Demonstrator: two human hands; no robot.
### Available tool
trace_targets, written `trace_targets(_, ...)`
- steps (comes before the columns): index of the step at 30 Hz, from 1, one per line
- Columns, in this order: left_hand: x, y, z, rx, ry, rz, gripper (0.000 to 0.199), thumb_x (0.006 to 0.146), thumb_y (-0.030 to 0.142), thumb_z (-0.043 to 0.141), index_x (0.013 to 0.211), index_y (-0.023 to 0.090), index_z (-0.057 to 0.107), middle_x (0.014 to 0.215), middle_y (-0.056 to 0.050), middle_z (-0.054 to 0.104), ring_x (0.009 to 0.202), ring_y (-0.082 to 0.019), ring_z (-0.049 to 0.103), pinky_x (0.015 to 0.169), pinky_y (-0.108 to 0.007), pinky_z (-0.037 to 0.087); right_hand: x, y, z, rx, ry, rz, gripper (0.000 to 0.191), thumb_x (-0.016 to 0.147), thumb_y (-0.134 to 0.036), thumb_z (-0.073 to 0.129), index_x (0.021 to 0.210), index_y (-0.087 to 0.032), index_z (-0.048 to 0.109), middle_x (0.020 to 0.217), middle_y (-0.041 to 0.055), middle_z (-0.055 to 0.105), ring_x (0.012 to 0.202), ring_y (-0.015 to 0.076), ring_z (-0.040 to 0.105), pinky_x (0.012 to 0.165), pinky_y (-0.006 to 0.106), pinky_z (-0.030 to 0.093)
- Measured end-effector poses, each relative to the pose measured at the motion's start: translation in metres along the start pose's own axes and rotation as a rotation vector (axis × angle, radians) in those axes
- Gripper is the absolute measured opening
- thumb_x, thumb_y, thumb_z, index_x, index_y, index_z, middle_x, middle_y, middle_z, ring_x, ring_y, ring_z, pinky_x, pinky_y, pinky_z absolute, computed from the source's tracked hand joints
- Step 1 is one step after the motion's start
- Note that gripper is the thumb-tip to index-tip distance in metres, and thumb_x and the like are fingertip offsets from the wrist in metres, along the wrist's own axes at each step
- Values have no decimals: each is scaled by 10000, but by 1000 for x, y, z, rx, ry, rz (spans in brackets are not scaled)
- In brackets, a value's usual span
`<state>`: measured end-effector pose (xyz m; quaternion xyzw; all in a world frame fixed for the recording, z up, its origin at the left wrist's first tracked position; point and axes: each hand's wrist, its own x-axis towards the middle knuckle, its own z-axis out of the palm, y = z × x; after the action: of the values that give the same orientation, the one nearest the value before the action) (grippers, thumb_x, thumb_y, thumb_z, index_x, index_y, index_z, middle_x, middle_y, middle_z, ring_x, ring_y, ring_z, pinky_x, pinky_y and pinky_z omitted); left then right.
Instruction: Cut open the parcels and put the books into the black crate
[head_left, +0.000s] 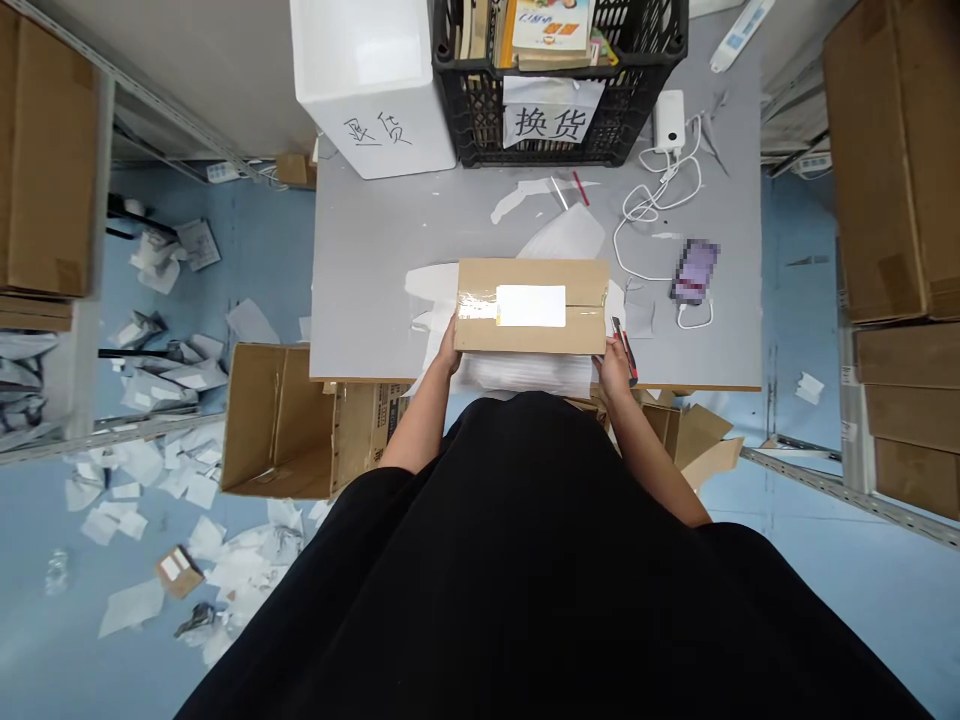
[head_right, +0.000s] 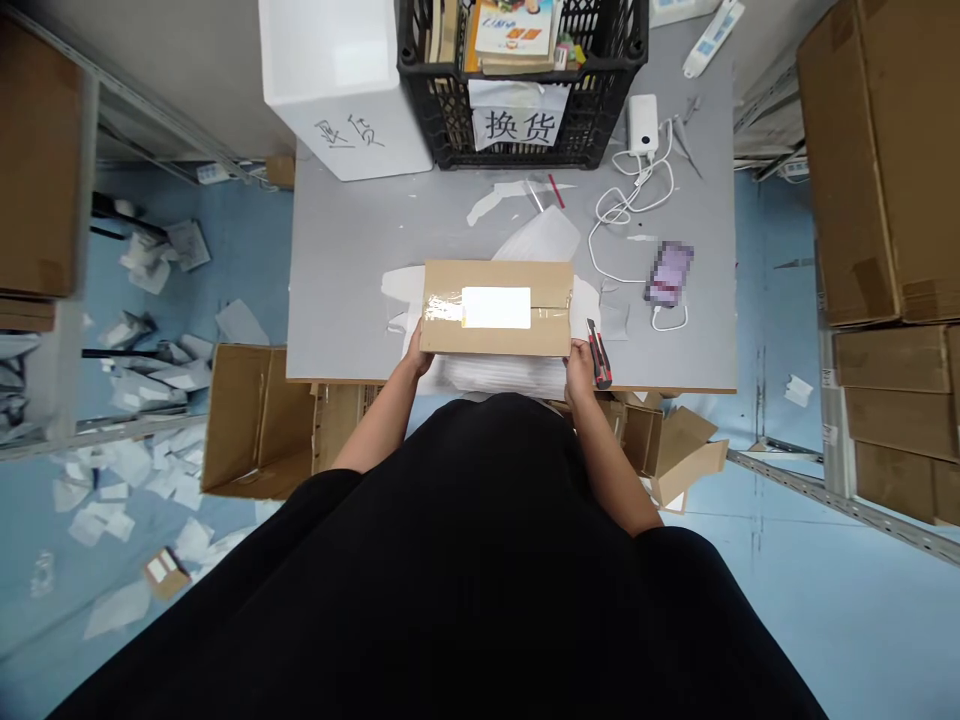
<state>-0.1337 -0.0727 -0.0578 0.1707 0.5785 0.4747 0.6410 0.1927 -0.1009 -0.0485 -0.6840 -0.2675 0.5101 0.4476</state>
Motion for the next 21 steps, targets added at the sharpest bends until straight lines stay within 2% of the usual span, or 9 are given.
trace_targets(2,1,0,-3,1,-31,4,452,903,564,536,1199,245,658,1153,-40,743,1158,-247,656,1030,-386,492,3,-2,3,47,17,38,289,731,-497,593,914,-275,568,1006,-14,662,966,149,615,801,282,502)
trace_targets(4,2,1,-5,4,-43,-9,451,905,554,551,1216,247,661,1186,-51,733,1170,-254,649,1035,-395,484,6,-7,7,73,-20,49,320,726,-488,611,975,-288,597,1047,-7,684,973,156,634,805,298,520)
trace_targets(12,5,4,-14,13,-27,-52,380,857,488,614,1081,190,688,1037,-58,752,1106,-246,665,997,-363,486,22,-22,15,93,-123,65,510,705,-583,649,1114,-280,620,1050,8,710,935,188,668,797,355,549)
trace_targets(17,6,7,-16,12,-24,-55,323,807,427,635,1001,173,684,1000,-47,748,1062,-226,677,956,-322,500,29,-27,17,122,-165,74,497,696,-586,669,1080,-273,640,1017,-3,717,928,178,672,810,336,546)
trace_targets(21,5,8,-11,14,6,-62,345,797,461,654,996,178,673,980,-52,747,1073,-248,678,944,-353,514,28,-26,17,148,-187,62,470,705,-588,678,1054,-276,642,1009,-13,716,937,166,667,829,324,539)
